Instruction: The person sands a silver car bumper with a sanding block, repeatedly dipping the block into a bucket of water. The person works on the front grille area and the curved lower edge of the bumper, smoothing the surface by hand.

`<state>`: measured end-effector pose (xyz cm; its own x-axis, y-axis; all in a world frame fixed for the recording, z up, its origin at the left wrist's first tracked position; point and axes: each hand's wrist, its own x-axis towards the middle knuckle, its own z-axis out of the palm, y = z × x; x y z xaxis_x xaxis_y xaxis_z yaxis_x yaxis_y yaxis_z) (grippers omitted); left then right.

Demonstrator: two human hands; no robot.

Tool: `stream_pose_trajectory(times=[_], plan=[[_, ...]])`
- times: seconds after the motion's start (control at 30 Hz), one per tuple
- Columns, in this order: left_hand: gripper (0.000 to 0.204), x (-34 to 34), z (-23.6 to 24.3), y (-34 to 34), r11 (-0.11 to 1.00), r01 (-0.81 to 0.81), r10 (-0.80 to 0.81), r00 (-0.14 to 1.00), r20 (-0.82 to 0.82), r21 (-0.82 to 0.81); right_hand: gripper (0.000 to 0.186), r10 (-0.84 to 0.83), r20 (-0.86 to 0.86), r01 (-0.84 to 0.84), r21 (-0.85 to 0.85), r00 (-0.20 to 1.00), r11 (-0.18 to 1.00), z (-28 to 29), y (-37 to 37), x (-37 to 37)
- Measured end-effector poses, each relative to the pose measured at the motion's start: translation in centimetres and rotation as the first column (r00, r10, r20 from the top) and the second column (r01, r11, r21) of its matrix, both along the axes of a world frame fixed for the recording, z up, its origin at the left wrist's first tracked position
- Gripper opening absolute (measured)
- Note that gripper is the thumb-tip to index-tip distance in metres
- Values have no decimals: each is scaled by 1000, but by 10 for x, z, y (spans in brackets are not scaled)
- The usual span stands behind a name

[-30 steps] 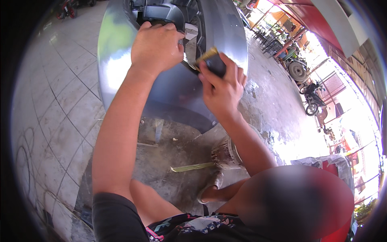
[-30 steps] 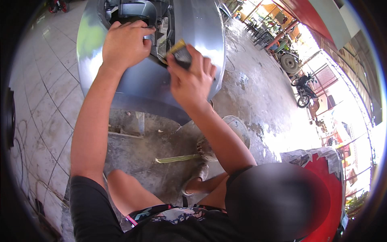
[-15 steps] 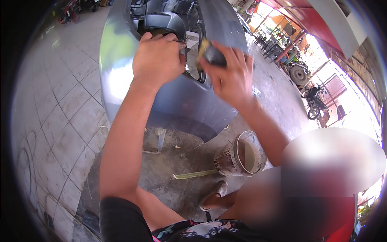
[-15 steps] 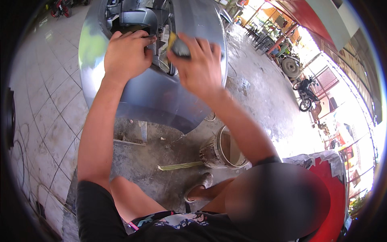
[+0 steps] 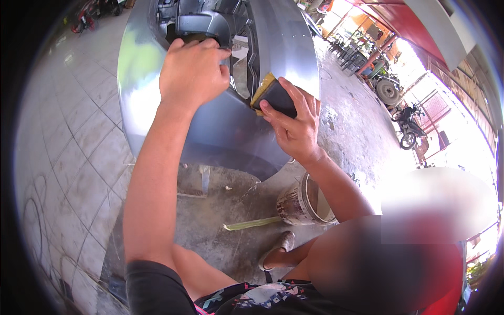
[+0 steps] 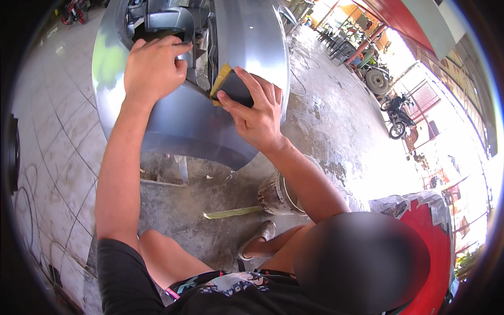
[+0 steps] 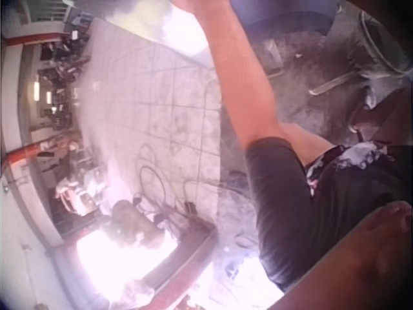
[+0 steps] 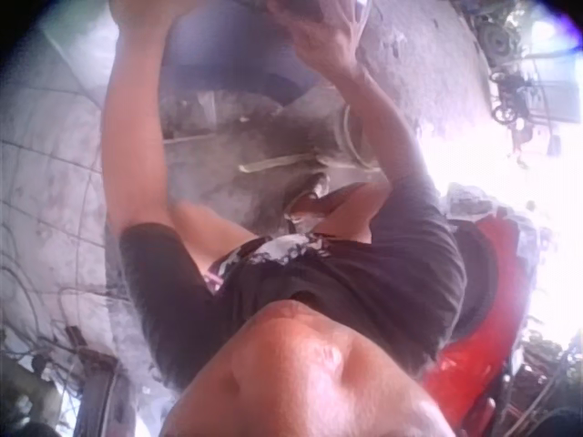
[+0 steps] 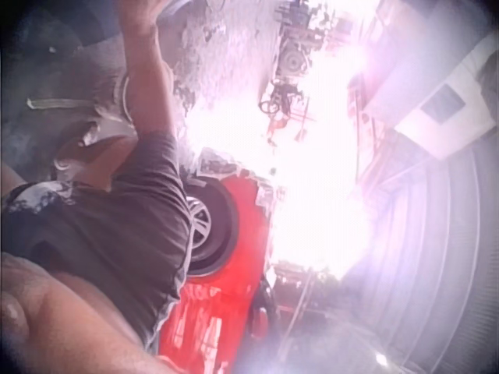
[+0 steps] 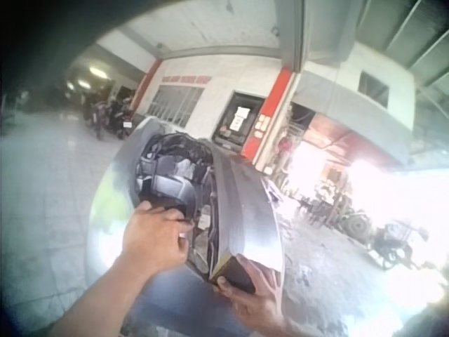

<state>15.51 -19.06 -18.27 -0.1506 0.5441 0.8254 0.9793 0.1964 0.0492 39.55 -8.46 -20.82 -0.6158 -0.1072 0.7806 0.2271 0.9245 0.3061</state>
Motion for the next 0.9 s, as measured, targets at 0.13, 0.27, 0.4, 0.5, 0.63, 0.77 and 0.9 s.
stream_pose_trajectory(times=[0.13,0.27,0.4,0.5,0.63,0.77,0.9], plan=[[33,0,4,-1,1000,19,-19,1000,-2,-1,23,56,-117,-45,100,992,994,47,47,-36],[36,4,9,-2,1000,20,-19,999,27,-22,23,120,-89,-147,-713,989,686,148,122,-113],[35,5,9,-4,997,-4,8,999,42,-82,26,11,-171,-17,-37,985,999,101,101,-82],[33,1,9,-3,998,-2,3,1000,17,-63,27,35,-280,-35,5,959,999,4,42,-22],[33,6,6,3,1000,4,-3,1000,25,-18,37,85,-115,-80,50,990,996,-65,22,40],[33,3,9,-1,999,-26,24,999,-36,-37,38,157,-65,-153,62,986,986,15,40,-15],[35,8,9,1,998,-18,17,1000,-14,-55,33,103,-105,-84,177,989,981,109,110,-90]])
